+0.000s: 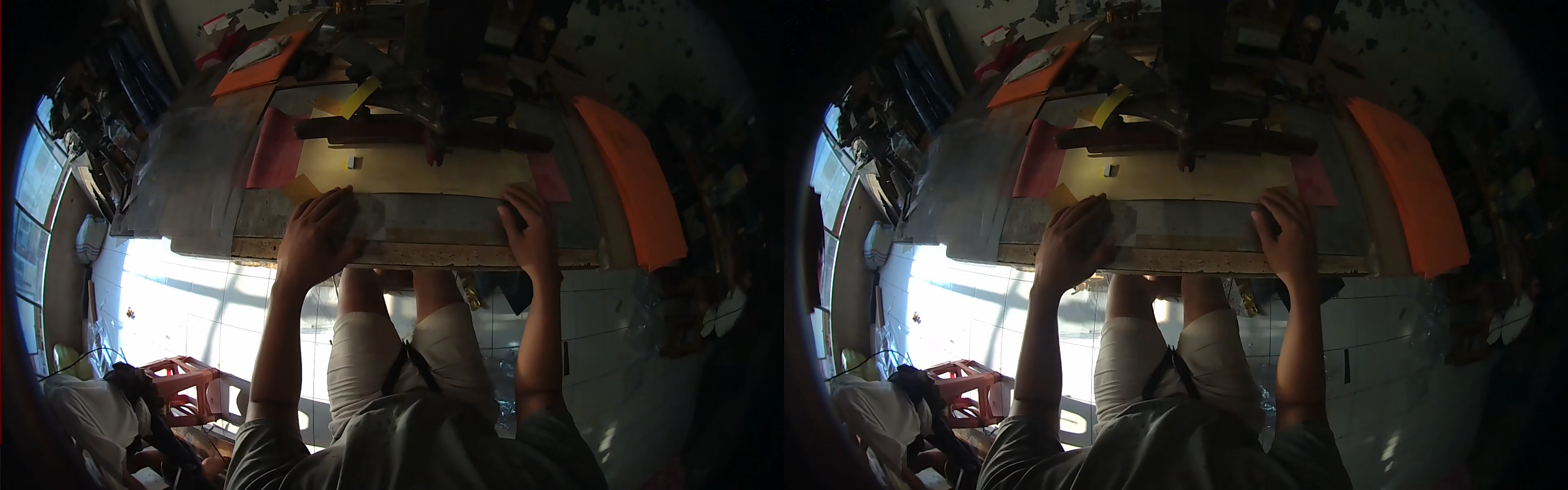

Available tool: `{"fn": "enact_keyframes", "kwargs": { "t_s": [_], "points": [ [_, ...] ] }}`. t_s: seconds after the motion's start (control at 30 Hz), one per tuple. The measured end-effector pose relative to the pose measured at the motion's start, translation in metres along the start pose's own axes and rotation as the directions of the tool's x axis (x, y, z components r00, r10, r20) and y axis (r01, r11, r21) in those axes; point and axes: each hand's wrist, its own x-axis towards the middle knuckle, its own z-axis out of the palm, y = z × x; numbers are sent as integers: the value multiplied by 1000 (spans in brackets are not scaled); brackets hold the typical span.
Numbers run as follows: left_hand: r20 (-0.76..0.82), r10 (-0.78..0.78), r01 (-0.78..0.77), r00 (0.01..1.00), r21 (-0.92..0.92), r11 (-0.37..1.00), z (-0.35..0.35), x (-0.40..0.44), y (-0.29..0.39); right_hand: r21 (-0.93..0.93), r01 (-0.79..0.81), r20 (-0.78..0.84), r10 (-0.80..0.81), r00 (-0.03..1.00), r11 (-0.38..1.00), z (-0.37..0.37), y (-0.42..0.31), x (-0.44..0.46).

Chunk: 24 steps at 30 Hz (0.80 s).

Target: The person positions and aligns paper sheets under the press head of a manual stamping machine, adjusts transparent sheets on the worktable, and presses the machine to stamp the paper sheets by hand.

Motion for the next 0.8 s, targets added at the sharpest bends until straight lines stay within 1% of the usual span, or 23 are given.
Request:
{"fn": "enact_keyframes", "kwargs": {
  "t_s": [0.07,0.13,0.17,0.27,0.33,0.4,0.47,0.5,0.57,0.63,0.77,0.8],
  "points": [
    [-62,-23,23,998,1,1000,3,-12,0,-22,24,-52,-25,998,999,-1,-2,-10],
    [-146,-14,18,989,24,1000,13,-34,-1,13,24,-84,-23,996,1000,-4,-4,-25],
    [-204,-21,36,979,70,997,20,-47,-2,30,25,-99,-22,995,999,-5,-4,-34],
    [-355,-26,95,935,178,979,49,-92,-12,-163,69,-253,-110,961,984,0,-1,-63],
    [-403,-46,139,914,204,969,67,-113,-18,-200,69,-317,-131,939,977,19,16,-96],
    [-437,-62,168,898,210,963,77,-117,-19,-245,68,-373,-159,914,967,42,36,-116],
    [-537,-36,160,843,185,970,89,-107,-14,-299,62,-424,-191,885,952,56,50,-126],
    [-585,-22,152,811,174,973,96,-103,-14,-274,57,-442,-179,879,960,59,49,-126],
    [-631,-10,171,776,195,966,115,-99,-23,-220,48,-483,-152,862,974,65,42,-122],
    [-681,16,180,732,215,960,123,-92,-27,-260,37,-508,-170,844,965,65,39,-119],
    [-676,4,186,737,209,960,123,-93,-25,-274,29,-513,-172,841,961,66,39,-118],
    [-659,-3,190,752,212,959,120,-95,-25,-275,32,-513,-175,840,961,66,39,-118]
  ]
}}
